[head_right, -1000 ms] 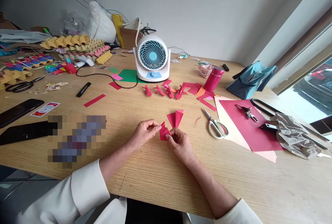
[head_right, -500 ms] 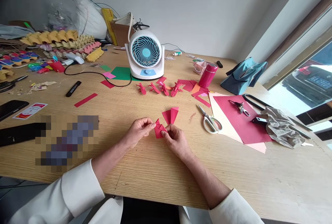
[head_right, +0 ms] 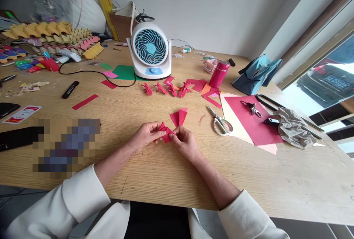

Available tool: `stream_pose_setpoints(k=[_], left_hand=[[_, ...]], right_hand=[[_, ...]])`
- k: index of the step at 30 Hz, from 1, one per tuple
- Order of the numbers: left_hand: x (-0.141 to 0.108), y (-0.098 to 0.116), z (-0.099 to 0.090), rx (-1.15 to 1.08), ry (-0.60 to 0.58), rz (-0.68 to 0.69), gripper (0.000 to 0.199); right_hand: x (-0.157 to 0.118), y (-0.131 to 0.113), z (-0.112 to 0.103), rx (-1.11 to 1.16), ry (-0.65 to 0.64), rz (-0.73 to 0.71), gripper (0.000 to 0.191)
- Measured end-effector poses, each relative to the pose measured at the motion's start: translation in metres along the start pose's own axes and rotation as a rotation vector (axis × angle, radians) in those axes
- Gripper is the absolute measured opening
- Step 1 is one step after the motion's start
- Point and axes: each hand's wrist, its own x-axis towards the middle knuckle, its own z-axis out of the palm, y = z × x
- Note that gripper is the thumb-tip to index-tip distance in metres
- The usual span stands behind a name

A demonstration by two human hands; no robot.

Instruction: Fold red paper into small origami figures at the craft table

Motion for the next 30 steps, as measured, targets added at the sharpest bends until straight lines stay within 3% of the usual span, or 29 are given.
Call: stream_pose_setpoints(k=[15, 24, 30], left_hand=[[0.0011, -0.0031, -0.002, 0.03, -0.019, 0.038, 0.03], [-0.0003, -0.005, 0.0003, 0.282, -0.045, 0.119, 0.03], [-0.0016, -0.0009, 0.0013, 0.331, -0.046, 0.13, 0.029]], right_hand=[[-0.0033, -0.0077, -0.002, -0.036, -0.056, 0.005, 0.036], [-0.004, -0.0042, 0.0015, -0.076, -0.044, -0.06, 0.026], [-0.0043, -0.0064, 0.0005, -0.142, -0.065, -0.083, 0.024]])
